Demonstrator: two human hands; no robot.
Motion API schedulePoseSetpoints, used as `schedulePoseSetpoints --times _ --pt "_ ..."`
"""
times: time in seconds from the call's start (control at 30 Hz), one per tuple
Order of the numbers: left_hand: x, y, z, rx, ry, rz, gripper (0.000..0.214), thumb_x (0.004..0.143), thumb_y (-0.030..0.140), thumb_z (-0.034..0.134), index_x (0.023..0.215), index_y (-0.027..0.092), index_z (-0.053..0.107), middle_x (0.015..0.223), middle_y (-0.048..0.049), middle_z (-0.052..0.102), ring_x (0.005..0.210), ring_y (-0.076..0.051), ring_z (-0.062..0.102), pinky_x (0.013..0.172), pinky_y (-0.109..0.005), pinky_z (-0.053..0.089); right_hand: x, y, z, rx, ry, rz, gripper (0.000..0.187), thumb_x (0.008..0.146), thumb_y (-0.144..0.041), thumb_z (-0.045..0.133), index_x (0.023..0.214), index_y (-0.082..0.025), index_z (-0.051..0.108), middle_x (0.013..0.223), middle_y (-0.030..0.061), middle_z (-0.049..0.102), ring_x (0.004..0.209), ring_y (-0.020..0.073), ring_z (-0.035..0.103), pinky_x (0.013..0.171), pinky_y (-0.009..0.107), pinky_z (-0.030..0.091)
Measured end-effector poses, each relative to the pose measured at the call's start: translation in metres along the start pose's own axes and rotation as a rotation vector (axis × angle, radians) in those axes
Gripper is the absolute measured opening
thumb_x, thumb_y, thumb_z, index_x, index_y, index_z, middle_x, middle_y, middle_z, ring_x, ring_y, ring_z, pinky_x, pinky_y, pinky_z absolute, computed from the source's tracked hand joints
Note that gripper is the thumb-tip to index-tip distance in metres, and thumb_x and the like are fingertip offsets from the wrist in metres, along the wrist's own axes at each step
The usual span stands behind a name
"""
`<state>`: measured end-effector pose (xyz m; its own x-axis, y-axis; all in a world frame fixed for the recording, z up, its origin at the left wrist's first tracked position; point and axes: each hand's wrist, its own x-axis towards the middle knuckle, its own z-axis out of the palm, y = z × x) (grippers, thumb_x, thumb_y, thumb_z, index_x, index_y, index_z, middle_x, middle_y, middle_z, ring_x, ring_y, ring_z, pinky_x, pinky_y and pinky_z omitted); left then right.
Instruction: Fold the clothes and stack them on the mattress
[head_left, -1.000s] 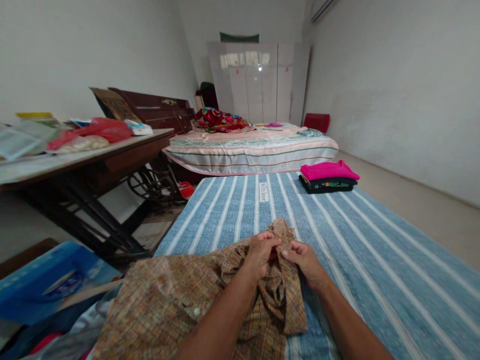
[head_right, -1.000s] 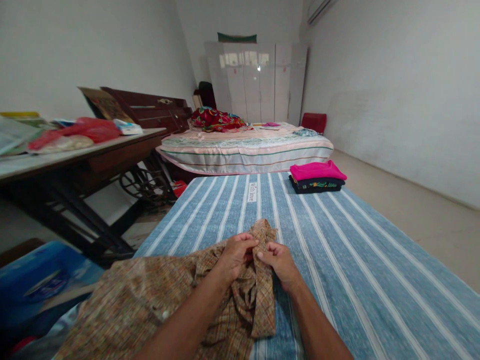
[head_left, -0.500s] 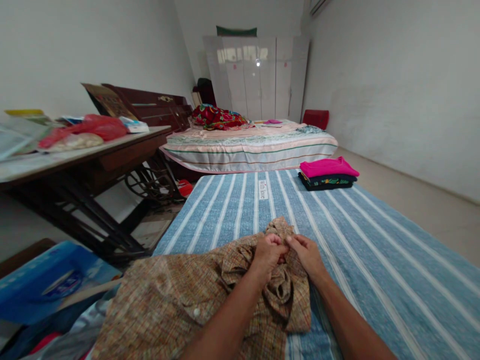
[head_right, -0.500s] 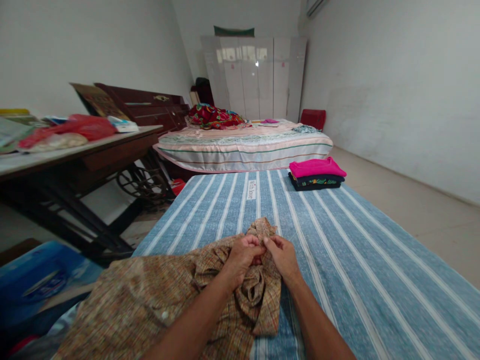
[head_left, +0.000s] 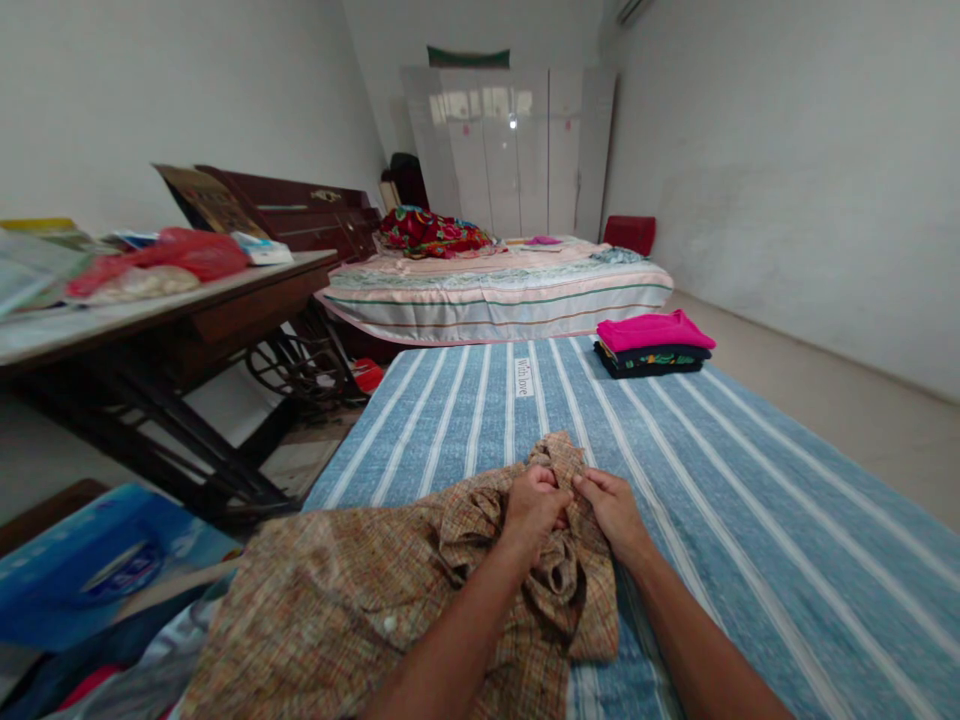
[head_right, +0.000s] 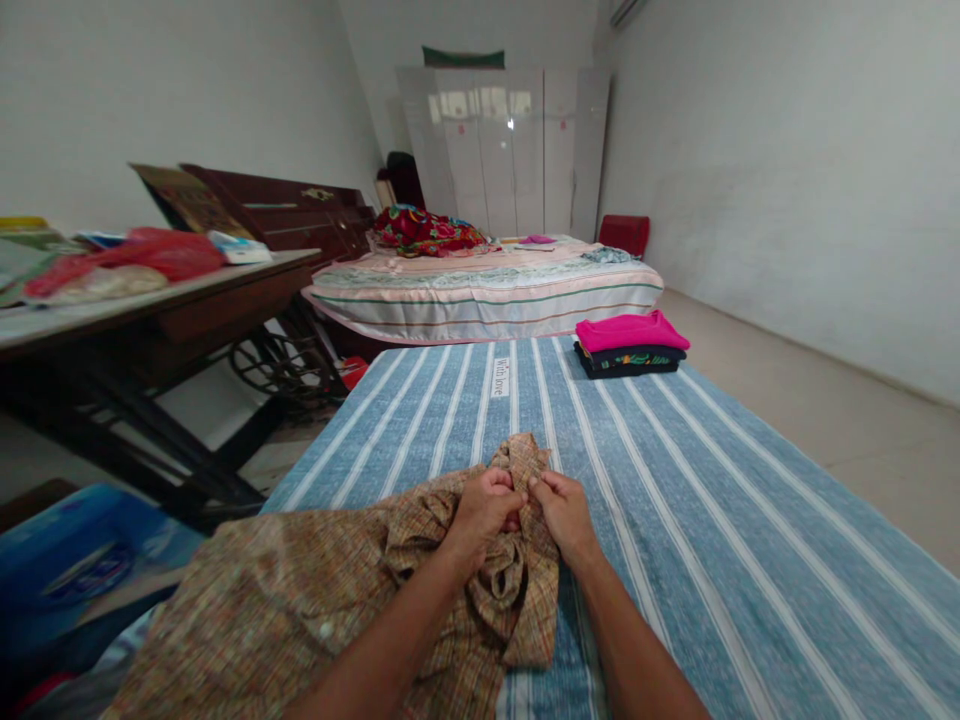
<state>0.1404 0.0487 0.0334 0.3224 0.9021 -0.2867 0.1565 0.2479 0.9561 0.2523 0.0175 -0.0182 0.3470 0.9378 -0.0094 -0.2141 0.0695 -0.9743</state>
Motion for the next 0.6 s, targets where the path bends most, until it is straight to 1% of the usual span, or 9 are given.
schedulePoseSetpoints --times 0.07,0.13,0.2,0.27,0.33,0.4,0.47,0.5,0.6 --pt "0.001 0.004 -0.005 0.085 0.013 0.023 0.016 0.068 0.013 0.056 0.078 0.019 0.046 0.051 0.0075 0.053 0.040 -0.009 0.051 0.040 -0.018 0.038 -0.001 -0.002 0.000 -0.017 0.021 -0.028 0.030 0.066 -0.046 0.069 0.058 -0.018 0.062 0.051 -0.0043 0.053 0.048 0.0106 0.041 0.048 0.024 0.030" --pt "0.002 0.012 -0.012 0.267 0.069 0.119 0.016 0.070 0.016 0.055 0.083 0.019 0.047 0.055 0.0056 0.056 0.045 -0.012 0.055 0.044 -0.020 0.041 -0.001 -0.003 0.001 -0.027 0.028 -0.039 0.031 0.066 -0.046 0.070 0.056 -0.018 0.061 0.047 -0.0049 0.049 0.046 0.0094 0.037 0.046 0.023 0.027" --pt "0.005 0.024 -0.019 0.516 0.138 0.277 0.016 0.073 0.018 0.054 0.089 0.018 0.051 0.063 0.0018 0.060 0.056 -0.014 0.060 0.055 -0.024 0.046 -0.003 -0.005 0.003 -0.022 0.008 -0.036 0.031 0.066 -0.045 0.070 0.055 -0.019 0.060 0.045 -0.0053 0.045 0.044 0.0085 0.032 0.044 0.023 0.024" --pt "0.008 0.036 -0.025 0.755 0.133 0.482 0.024 0.075 0.016 0.051 0.098 0.018 0.055 0.083 -0.0036 0.066 0.076 -0.017 0.063 0.073 -0.029 0.048 -0.005 -0.006 0.005 -0.012 -0.024 -0.037 0.030 0.065 -0.045 0.071 0.055 -0.019 0.060 0.045 -0.0050 0.045 0.044 0.0083 0.031 0.044 0.023 0.023" --pt "0.012 0.046 -0.028 0.931 -0.009 0.681 0.038 0.074 0.011 0.047 0.109 0.021 0.056 0.109 -0.0057 0.063 0.098 -0.018 0.059 0.088 -0.029 0.044 -0.006 -0.007 0.006 -0.008 -0.068 -0.043 0.030 0.066 -0.045 0.071 0.057 -0.019 0.061 0.047 -0.0045 0.046 0.045 0.0084 0.031 0.045 0.023 0.023" --pt "0.015 0.054 -0.027 1.052 -0.249 0.790 0.041 0.070 0.008 0.049 0.106 0.025 0.059 0.118 -0.0028 0.060 0.107 -0.018 0.055 0.090 -0.027 0.041 -0.007 -0.007 0.007 -0.025 -0.108 -0.050 0.031 0.066 -0.045 0.071 0.056 -0.018 0.059 0.047 -0.0048 0.044 0.046 0.0081 0.031 0.046 0.023 0.022" --pt "0.019 0.062 -0.024 1.140 -0.468 0.776 0.028 0.066 0.010 0.056 0.088 0.026 0.065 0.104 -0.0007 0.064 0.100 -0.020 0.058 0.082 -0.026 0.043 -0.008 -0.008 0.006 -0.052 -0.137 -0.058 0.033 0.066 -0.045 0.071 0.054 -0.018 0.056 0.047 -0.0057 0.040 0.047 0.0076 0.029 0.046 0.023 0.020" --pt "0.020 0.066 -0.023 1.180 -0.529 0.741 0.020 0.064 0.012 0.059 0.077 0.025 0.065 0.093 -0.0003 0.066 0.093 -0.021 0.060 0.077 -0.026 0.044 -0.008 -0.008 0.006 -0.064 -0.149 -0.066 0.034 0.066 -0.045 0.071 0.052 -0.017 0.055 0.046 -0.0060 0.038 0.047 0.0074 0.028 0.047 0.023 0.020" --pt "0.022 0.077 -0.020 1.278 -0.541 0.654 0.012 0.059 0.012 0.064 0.059 0.023 0.060 0.071 -0.0008 0.063 0.081 -0.023 0.061 0.068 -0.027 0.042 -0.008 -0.010 0.006 -0.088 -0.189 -0.089 0.036 0.068 -0.046 0.069 0.052 -0.017 0.054 0.048 -0.0060 0.036 0.049 0.0075 0.027 0.047 0.024 0.018"
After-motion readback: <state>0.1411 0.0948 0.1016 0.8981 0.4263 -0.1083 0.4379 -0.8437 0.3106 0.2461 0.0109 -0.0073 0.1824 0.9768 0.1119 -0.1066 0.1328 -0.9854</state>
